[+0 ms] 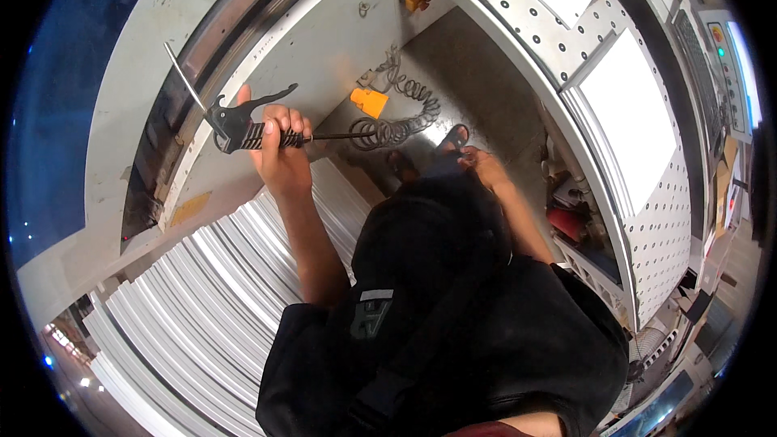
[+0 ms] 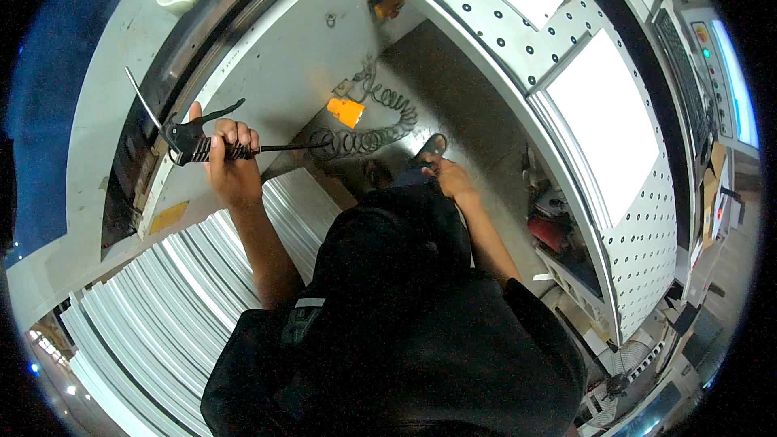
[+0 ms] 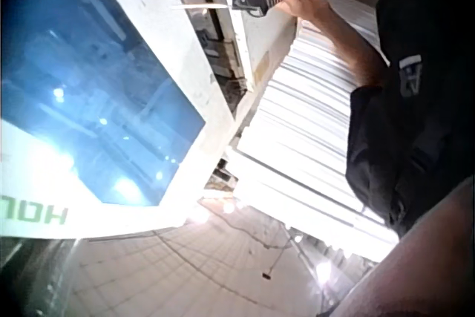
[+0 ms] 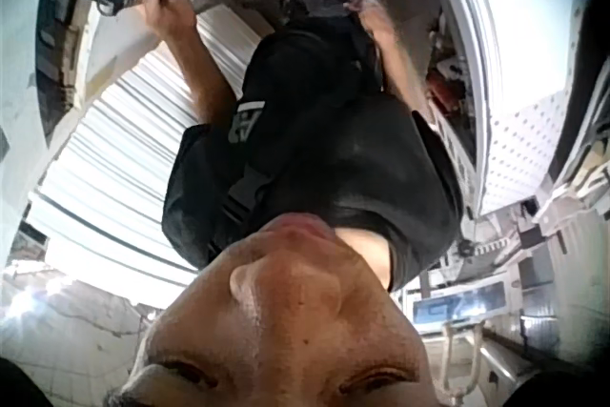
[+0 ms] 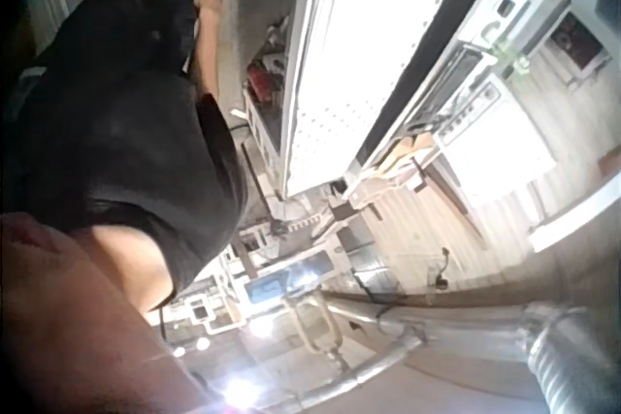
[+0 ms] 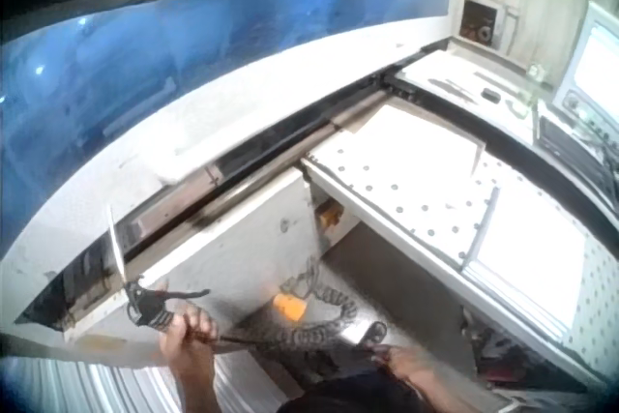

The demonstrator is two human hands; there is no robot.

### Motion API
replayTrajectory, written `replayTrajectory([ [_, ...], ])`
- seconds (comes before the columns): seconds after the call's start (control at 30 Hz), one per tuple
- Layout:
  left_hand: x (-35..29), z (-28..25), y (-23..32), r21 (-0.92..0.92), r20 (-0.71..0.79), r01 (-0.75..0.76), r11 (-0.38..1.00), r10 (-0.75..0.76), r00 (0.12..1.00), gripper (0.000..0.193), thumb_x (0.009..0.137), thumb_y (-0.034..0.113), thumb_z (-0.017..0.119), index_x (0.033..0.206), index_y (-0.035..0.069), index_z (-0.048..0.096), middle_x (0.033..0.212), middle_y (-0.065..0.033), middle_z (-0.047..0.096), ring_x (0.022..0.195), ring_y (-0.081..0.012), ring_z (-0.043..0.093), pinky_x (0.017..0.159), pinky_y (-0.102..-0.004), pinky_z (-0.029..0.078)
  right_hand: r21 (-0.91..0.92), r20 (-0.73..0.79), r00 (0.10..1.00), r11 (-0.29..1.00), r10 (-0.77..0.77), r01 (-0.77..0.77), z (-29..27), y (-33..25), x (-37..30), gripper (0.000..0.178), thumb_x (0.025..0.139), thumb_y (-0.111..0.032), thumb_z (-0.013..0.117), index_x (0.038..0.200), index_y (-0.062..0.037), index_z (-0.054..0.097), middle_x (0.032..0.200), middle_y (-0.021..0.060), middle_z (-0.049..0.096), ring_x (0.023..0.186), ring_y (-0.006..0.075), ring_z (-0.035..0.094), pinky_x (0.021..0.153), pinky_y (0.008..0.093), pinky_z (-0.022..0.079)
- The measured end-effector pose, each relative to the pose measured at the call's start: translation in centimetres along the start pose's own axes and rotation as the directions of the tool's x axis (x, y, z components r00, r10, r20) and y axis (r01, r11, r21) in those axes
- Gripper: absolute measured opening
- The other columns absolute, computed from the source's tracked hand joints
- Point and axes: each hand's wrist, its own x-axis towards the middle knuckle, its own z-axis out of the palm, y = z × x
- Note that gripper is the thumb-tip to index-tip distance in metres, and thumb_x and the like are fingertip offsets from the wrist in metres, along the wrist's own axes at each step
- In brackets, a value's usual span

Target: The person repeatedly picks up white rectangular panels from a stack, places them on a perforated metal surface, and then stacks them onto a growing pile. The person also adjusts the head-mounted camera during the task.

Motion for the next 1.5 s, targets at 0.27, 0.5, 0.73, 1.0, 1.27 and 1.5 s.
replayTrajectory([
  [0.27,5.8,6.6,1.5,0.395,0.154,-0.225,0.891,0.177,0.972,0.049,0.103,0.024,0.055,0.143,0.005,0.037,0.093,-0.0079,0.054,0.083,-0.0181,0.055,0.070,-0.0335,0.049,0.004,-0.011,0.999,0.999,-0.038,0.038,-7.4,-5.1,-3.0,0.041,0.097,-0.032,0.058,0.132,-0.0096,0.059,0.117,0.0187,0.069,0.111,0.0365,0.063,0.098,0.0453,0.047],
  [0.5,14.7,10.9,1.7,0.646,0.208,-0.499,0.578,0.496,0.843,0.047,0.098,0.022,0.064,0.136,0.000,0.047,0.087,-0.0051,0.059,0.076,-0.0118,0.058,0.065,-0.0289,0.051,0.037,-0.105,0.978,0.982,-0.183,0.187,-14.0,-6.2,-4.7,0.042,0.098,-0.032,0.058,0.135,-0.0107,0.058,0.122,0.0178,0.067,0.112,0.0353,0.064,0.099,0.0455,0.047],
  [0.73,21.8,9.1,-0.2,0.949,0.150,-0.294,0.112,0.661,0.736,0.051,0.091,0.041,0.071,0.112,-0.005,0.065,0.092,-0.0142,0.066,0.085,-0.0281,0.063,0.080,-0.0395,0.050,0.124,-0.183,0.934,0.935,-0.308,0.333,-19.7,-7.8,-5.8,0.041,0.098,-0.029,0.058,0.134,-0.0099,0.057,0.122,0.0171,0.067,0.111,0.0360,0.063,0.097,0.0455,0.049],
  [1.0,22.5,7.2,-4.2,0.945,0.326,-0.179,-0.273,0.740,0.589,0.054,0.086,0.045,0.071,0.106,-0.006,0.068,0.099,-0.0244,0.067,0.093,-0.0429,0.062,0.086,-0.0517,0.048,0.192,-0.315,0.921,0.935,-0.229,0.298,-24.4,-4.8,-8.2,0.035,0.094,-0.021,0.064,0.128,-0.0123,0.063,0.112,0.0135,0.070,0.104,0.0340,0.065,0.089,0.0421,0.051],
  [1.27,23.0,6.2,-3.8,0.978,0.190,-0.073,-0.195,0.694,0.694,0.046,0.088,0.041,0.069,0.117,0.006,0.070,0.101,-0.0223,0.068,0.089,-0.0368,0.064,0.087,-0.0487,0.049,0.207,-0.292,0.923,0.926,-0.250,0.316,-26.9,-4.8,-6.1,0.035,0.093,-0.015,0.065,0.128,-0.0117,0.062,0.106,0.0139,0.070,0.097,0.0323,0.067,0.085,0.0397,0.052],
  [1.5,21.8,8.6,-3.5,0.896,0.048,-0.297,0.330,0.593,0.804,0.026,0.088,0.011,0.065,0.108,-0.005,0.066,0.102,-0.0145,0.066,0.092,-0.0201,0.065,0.083,-0.0332,0.052,0.126,-0.208,0.876,0.876,-0.435,0.465,-26.8,-7.2,-4.6,0.036,0.094,-0.018,0.063,0.129,-0.0119,0.060,0.108,0.0138,0.068,0.098,0.0325,0.065,0.085,0.0409,0.053],
])
